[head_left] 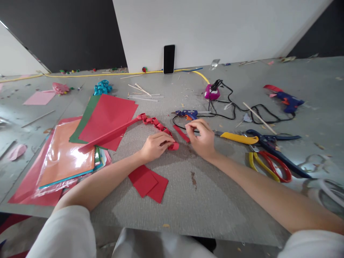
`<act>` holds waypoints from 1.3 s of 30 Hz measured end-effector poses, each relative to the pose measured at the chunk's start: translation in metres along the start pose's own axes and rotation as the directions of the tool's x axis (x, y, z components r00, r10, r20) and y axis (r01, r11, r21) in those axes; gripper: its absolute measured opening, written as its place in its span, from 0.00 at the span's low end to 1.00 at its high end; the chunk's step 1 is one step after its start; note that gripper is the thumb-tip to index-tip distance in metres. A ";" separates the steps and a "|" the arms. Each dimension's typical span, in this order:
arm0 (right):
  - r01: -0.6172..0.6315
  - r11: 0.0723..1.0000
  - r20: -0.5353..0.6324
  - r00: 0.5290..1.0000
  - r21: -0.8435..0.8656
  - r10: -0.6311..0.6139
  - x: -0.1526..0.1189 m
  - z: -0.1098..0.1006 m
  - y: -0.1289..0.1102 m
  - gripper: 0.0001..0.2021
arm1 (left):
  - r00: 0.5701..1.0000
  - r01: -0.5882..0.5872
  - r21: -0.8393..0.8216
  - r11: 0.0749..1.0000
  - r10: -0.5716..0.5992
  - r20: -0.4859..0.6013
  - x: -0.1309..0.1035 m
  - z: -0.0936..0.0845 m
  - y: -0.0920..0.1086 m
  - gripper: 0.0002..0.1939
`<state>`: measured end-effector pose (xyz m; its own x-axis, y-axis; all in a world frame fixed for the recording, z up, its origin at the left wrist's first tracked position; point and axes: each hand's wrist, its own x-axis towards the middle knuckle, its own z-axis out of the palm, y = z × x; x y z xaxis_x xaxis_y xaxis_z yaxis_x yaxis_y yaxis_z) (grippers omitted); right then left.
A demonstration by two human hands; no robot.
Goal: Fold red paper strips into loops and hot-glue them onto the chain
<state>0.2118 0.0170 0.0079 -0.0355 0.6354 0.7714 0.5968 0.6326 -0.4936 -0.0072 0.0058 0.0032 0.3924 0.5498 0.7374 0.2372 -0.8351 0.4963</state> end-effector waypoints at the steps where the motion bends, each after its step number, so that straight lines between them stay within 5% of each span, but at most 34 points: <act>1: 0.003 1.000 0.007 1.000 0.012 -0.003 0.000 0.000 0.000 0.08 | 1.000 0.003 -0.003 1.000 -0.003 -0.005 0.000 0.000 0.000 0.04; 7: 0.111 0.987 0.145 0.981 0.115 -0.128 -0.003 -0.004 -0.003 0.10 | 0.999 0.029 0.011 1.000 -0.029 -0.046 0.002 -0.001 0.002 0.05; 11: 0.245 0.956 0.257 0.925 0.160 -0.280 -0.005 -0.008 -0.005 0.11 | 0.998 0.028 0.006 1.000 -0.027 -0.052 0.003 -0.001 0.002 0.05; 16: 0.383 0.907 0.264 0.869 0.176 -0.418 -0.005 -0.011 -0.005 0.10 | 1.000 -0.003 -0.022 1.000 0.003 -0.016 0.004 -0.002 0.003 0.05; 39: 0.433 0.879 0.313 0.822 0.201 -0.477 -0.005 -0.012 -0.004 0.07 | 1.000 -0.023 -0.022 1.000 0.023 0.002 0.005 -0.002 0.000 0.08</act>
<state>0.2191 0.0059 0.0110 -0.5644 0.3591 0.7433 0.3479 0.9200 -0.1803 -0.0076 0.0084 0.0076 0.3997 0.5306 0.7475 0.2088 -0.8467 0.4894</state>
